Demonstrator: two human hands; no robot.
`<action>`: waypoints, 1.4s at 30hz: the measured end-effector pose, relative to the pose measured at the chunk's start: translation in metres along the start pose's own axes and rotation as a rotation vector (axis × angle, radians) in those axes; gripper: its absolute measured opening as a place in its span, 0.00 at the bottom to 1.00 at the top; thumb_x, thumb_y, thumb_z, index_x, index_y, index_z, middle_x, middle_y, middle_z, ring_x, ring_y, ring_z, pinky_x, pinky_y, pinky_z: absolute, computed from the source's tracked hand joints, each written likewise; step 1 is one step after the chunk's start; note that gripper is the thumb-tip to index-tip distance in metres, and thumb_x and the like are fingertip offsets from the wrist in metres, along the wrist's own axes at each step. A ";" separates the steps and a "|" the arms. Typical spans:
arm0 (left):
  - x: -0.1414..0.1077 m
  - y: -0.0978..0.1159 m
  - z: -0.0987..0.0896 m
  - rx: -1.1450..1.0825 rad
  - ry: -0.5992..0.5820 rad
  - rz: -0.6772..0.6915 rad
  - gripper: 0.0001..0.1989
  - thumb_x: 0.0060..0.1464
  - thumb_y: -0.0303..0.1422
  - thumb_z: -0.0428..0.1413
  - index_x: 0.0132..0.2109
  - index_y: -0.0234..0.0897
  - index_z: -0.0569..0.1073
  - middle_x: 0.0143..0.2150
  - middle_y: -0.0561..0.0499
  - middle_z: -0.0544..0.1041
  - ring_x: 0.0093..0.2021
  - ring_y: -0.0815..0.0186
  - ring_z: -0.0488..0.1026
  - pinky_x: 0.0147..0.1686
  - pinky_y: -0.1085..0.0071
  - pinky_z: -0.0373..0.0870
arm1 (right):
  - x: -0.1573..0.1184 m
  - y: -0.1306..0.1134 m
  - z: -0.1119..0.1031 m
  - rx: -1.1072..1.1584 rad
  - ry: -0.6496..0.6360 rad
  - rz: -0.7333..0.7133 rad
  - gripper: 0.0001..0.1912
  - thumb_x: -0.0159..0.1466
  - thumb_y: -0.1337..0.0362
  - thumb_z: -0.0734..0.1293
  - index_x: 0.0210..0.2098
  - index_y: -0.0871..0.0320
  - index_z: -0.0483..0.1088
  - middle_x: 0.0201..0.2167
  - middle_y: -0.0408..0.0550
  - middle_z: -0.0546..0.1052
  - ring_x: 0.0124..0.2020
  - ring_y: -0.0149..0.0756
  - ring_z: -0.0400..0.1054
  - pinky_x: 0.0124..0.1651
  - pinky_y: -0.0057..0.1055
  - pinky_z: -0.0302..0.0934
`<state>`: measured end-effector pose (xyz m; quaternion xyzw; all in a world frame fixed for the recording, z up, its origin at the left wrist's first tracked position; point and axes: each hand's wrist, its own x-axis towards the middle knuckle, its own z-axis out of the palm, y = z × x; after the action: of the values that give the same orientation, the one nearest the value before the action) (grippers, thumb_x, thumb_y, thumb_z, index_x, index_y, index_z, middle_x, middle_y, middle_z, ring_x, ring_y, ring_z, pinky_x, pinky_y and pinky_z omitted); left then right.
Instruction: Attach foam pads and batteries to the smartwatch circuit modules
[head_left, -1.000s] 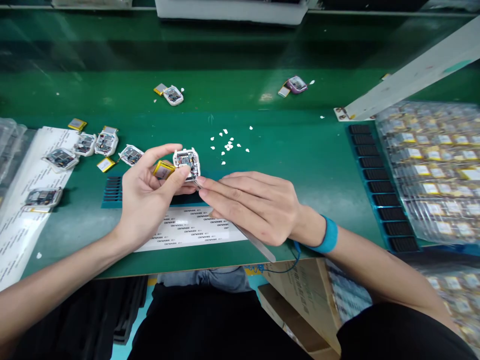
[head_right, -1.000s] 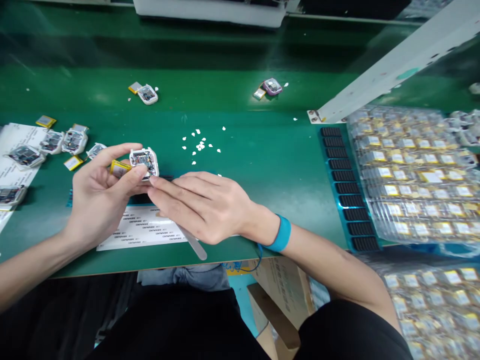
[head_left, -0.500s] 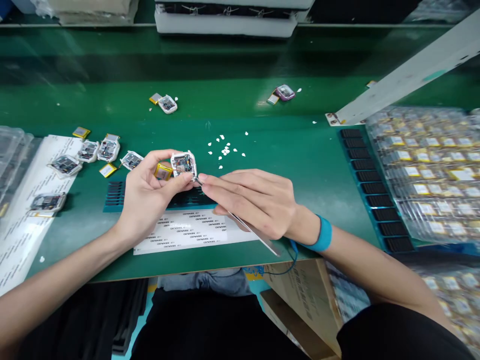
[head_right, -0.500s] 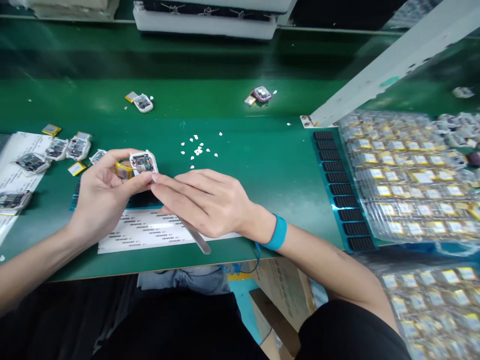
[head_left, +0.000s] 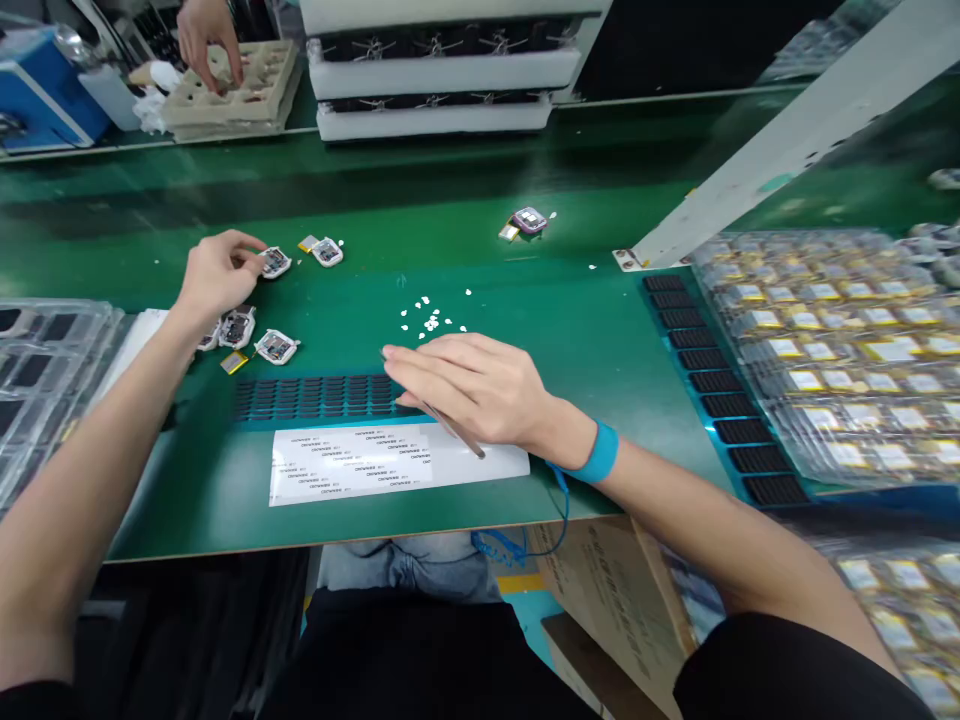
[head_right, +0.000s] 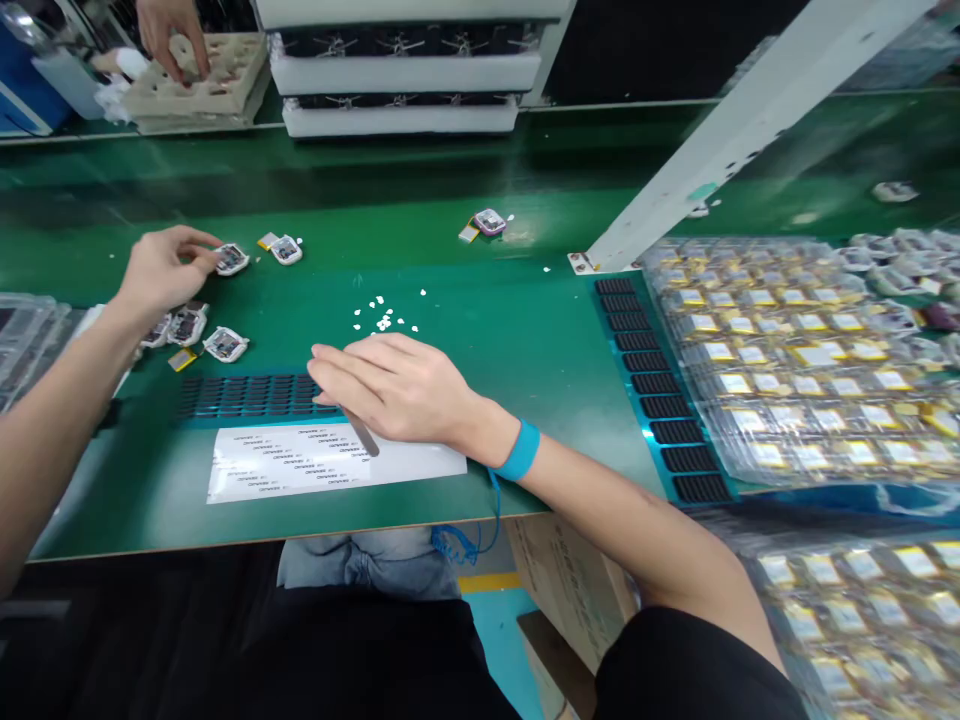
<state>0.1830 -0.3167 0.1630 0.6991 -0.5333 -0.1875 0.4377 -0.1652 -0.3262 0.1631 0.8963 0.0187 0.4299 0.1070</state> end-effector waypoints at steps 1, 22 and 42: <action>0.005 -0.003 -0.002 0.095 0.002 0.001 0.11 0.52 0.35 0.65 0.38 0.34 0.74 0.36 0.53 0.79 0.48 0.57 0.70 0.64 0.48 0.58 | 0.000 -0.001 0.001 0.009 0.004 -0.009 0.13 0.69 0.62 0.68 0.47 0.66 0.74 0.46 0.48 0.82 0.39 0.32 0.76 0.40 0.30 0.73; 0.028 0.028 0.057 0.355 -0.064 -0.053 0.13 0.46 0.37 0.61 0.38 0.34 0.74 0.38 0.44 0.79 0.39 0.54 0.76 0.40 0.61 0.70 | -0.004 -0.011 0.009 0.114 -0.094 -0.019 0.10 0.71 0.62 0.65 0.44 0.63 0.74 0.47 0.46 0.81 0.46 0.34 0.75 0.47 0.32 0.71; -0.149 0.101 0.074 -0.618 -0.416 -0.082 0.15 0.58 0.33 0.62 0.51 0.38 0.72 0.34 0.50 0.83 0.28 0.63 0.82 0.29 0.70 0.80 | -0.006 -0.015 0.007 0.560 -0.092 0.459 0.07 0.72 0.63 0.62 0.41 0.59 0.69 0.26 0.34 0.73 0.21 0.19 0.60 0.25 0.21 0.51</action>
<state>0.0163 -0.2168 0.1744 0.5017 -0.5004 -0.4954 0.5025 -0.1631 -0.3133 0.1510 0.8901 -0.0707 0.3803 -0.2410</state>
